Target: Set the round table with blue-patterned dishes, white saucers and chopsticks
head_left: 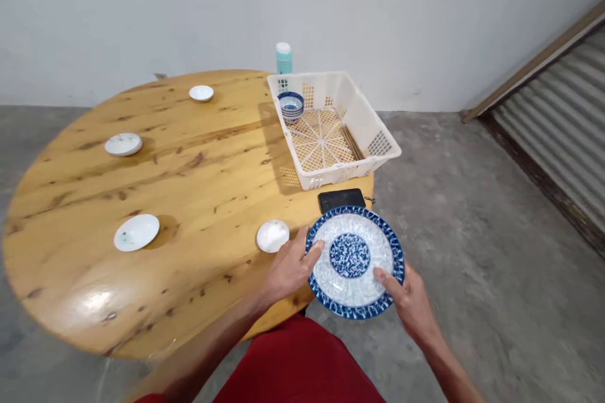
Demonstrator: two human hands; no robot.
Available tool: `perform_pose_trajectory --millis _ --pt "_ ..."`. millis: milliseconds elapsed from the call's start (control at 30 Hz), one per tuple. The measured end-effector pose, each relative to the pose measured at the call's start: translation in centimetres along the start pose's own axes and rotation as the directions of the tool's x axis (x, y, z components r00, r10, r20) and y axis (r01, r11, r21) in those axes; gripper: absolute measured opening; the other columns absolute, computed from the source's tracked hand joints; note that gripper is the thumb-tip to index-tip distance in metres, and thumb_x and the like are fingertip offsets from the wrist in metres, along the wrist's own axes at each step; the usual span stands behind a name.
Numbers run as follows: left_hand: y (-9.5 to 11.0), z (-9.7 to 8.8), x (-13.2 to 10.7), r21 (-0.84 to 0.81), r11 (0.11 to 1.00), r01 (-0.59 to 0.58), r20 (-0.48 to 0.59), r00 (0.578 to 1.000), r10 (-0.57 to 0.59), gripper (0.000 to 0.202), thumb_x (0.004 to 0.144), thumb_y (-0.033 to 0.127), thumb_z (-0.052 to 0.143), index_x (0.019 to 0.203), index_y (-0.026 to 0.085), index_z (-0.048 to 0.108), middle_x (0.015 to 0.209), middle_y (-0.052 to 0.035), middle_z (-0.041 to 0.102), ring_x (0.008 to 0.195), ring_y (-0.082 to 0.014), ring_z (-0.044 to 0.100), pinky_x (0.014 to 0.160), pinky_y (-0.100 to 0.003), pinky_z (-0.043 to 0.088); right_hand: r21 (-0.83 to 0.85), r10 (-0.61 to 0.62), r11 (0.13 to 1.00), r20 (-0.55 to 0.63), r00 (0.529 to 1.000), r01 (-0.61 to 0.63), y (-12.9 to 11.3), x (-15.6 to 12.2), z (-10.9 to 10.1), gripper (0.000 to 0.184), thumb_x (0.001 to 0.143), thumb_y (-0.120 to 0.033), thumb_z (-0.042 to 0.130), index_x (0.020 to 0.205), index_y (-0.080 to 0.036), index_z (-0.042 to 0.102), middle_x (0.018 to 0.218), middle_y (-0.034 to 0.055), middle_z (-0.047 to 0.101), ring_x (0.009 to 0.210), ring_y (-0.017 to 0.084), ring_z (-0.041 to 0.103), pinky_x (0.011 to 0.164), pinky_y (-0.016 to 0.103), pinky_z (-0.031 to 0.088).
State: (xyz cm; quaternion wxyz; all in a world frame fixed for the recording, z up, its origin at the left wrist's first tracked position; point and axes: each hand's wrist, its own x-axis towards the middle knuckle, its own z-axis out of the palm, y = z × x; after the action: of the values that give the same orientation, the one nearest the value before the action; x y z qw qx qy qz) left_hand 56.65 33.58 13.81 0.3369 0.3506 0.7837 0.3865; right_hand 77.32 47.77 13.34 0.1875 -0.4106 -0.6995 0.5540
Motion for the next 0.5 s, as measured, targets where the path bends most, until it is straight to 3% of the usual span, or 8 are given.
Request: perform_pose_trajectory --millis 100,200,400,500 --pt "2.0 -2.3 3.5 -0.009 1.000 -0.030 -0.026 0.999 0.030 0.038 0.095 0.052 0.042 0.111 0.020 0.055 0.102 -0.0094 0.071 0.096 -0.0286 0.066 0.089 -0.043 0.049 0.004 -0.032 0.999 0.046 0.998 0.032 -2.7 5.1 -0.9 0.039 0.079 -0.045 0.072 0.106 -0.018 0.068 0.106 0.0080 0.075 0.098 0.027 0.069 0.086 0.037 0.055" --pt "3.7 -4.4 7.3 -0.022 0.991 -0.130 -0.088 0.988 0.128 0.039 0.095 0.051 0.042 0.114 0.020 0.055 0.106 -0.0107 0.070 0.102 -0.0285 0.064 0.092 -0.044 0.049 0.013 -0.065 0.998 0.054 0.996 0.064 -5.1 10.0 -1.5 0.037 0.076 -0.042 0.075 0.103 -0.018 0.069 0.102 0.0058 0.075 0.091 0.026 0.069 0.079 0.035 0.056" --pt "6.7 -7.7 15.2 -0.042 0.968 -0.247 -0.189 0.953 0.235 0.034 0.094 0.050 0.044 0.091 0.019 0.056 0.089 -0.0057 0.064 0.095 -0.0232 0.061 0.086 -0.036 0.050 0.095 -0.130 0.988 0.073 0.989 0.123 -10.0 19.7 -1.7 0.029 0.065 -0.032 0.080 0.088 -0.018 0.070 0.084 0.0027 0.073 0.071 0.020 0.065 0.065 0.032 0.055" --pt "7.2 -8.6 18.5 -0.094 0.965 -0.245 -0.235 0.947 0.217 0.037 0.097 0.050 0.038 0.085 0.019 0.054 0.082 -0.0027 0.058 0.091 -0.0206 0.060 0.080 -0.033 0.049 0.098 -0.196 0.978 0.130 0.972 0.184 -11.5 25.0 -1.3 0.020 0.065 -0.024 0.078 0.078 -0.015 0.067 0.072 0.0019 0.067 0.063 0.015 0.059 0.062 0.028 0.052"
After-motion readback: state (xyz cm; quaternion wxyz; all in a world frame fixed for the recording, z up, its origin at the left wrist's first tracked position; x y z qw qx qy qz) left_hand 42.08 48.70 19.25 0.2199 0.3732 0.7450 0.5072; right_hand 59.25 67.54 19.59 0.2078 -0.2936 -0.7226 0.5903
